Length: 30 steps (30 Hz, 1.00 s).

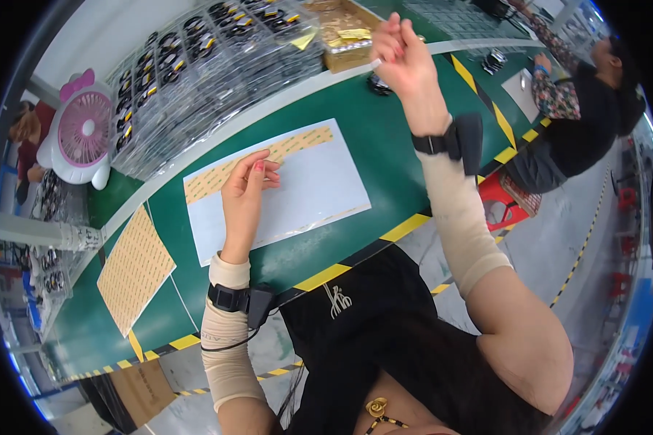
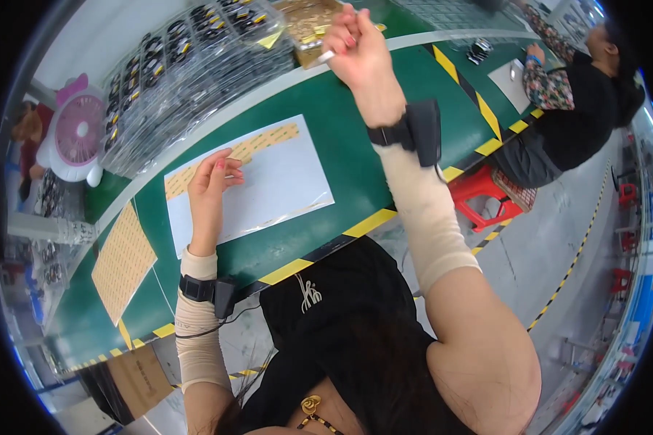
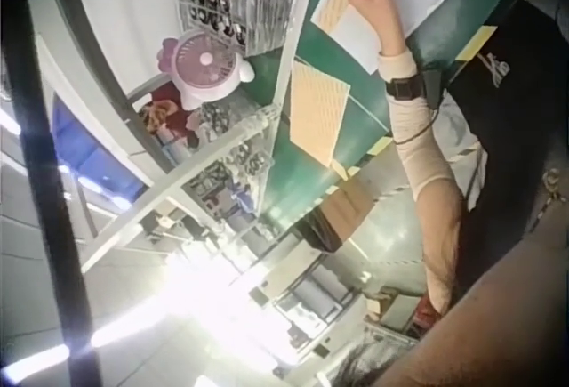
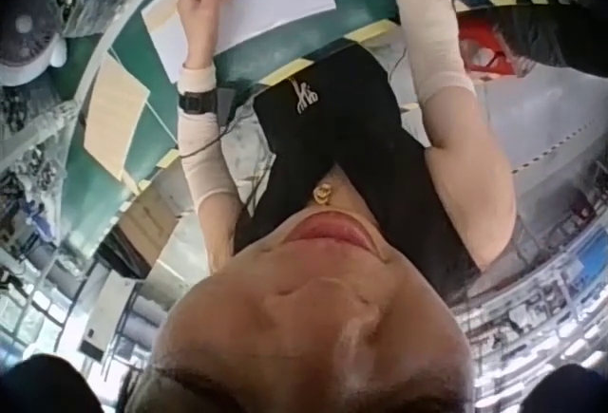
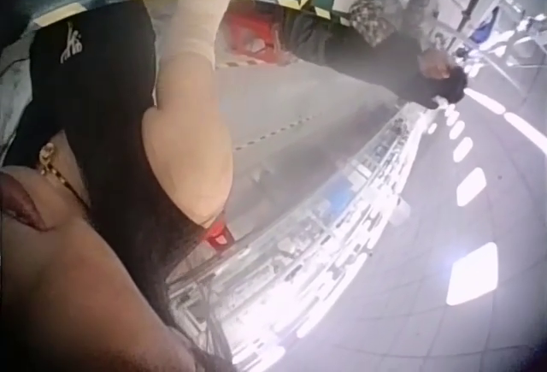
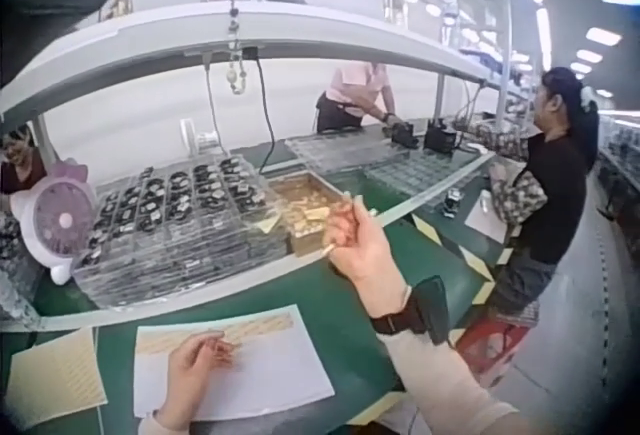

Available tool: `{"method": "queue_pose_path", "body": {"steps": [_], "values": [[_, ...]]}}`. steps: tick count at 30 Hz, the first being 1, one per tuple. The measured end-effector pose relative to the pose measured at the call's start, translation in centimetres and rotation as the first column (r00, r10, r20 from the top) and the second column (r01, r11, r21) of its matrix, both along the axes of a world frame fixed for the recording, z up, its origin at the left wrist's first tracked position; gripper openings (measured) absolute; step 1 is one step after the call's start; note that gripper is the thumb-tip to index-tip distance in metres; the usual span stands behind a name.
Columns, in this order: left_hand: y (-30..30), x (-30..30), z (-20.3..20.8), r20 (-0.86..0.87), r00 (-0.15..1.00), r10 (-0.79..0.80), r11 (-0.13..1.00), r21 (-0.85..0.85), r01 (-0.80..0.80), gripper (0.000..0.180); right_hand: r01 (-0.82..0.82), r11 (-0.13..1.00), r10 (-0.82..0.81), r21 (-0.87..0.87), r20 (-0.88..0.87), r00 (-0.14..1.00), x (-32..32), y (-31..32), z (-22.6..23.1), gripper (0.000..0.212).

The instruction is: The person picks up a watch and a small adhesive strip, then uses tweezers to apply the strip inside the watch. After pressing the adhesive down, the person sets the watch aside and reaches for another one.

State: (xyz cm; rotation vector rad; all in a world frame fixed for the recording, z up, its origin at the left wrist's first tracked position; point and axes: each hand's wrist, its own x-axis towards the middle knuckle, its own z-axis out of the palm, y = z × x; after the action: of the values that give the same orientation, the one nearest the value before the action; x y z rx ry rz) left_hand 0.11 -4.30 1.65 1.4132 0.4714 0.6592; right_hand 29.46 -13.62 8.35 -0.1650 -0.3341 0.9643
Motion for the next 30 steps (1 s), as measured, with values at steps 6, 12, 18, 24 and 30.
{"method": "queue_pose_path", "body": {"steps": [6, 12, 18, 24, 30], "values": [[2.9, 2.5, 5.4, -0.124, 0.992, -0.005, 0.949, 0.312, 0.044, 0.023, 0.047, 0.998, -0.038, 0.032, -0.236, 0.971, 1.7, 3.4, 1.6, 0.026], [14.0, 2.0, 5.9, 0.704, 0.692, 0.159, 0.633, -0.611, 0.476, 0.009, 0.026, 0.989, 0.006, -0.144, 0.216, 0.976, -5.7, 5.2, 1.7, 0.019], [15.2, -1.2, 5.5, 0.472, 0.541, 0.696, 0.432, -0.877, 0.209, 0.012, 0.004, 0.954, 0.105, -0.299, 0.346, 0.932, -11.2, 4.6, 0.1, 0.03], [14.6, -3.4, 5.8, 0.422, 0.515, 0.746, 0.428, -0.896, 0.114, 0.014, 0.033, 0.923, 0.127, -0.382, 0.386, 0.914, -13.1, 4.5, -1.1, 0.029], [13.6, -4.1, 7.5, 0.525, 0.544, 0.655, 0.516, -0.836, 0.186, 0.014, 0.014, 0.92, 0.114, -0.393, 0.301, 0.947, -12.2, 4.0, -2.9, 0.028]]}}
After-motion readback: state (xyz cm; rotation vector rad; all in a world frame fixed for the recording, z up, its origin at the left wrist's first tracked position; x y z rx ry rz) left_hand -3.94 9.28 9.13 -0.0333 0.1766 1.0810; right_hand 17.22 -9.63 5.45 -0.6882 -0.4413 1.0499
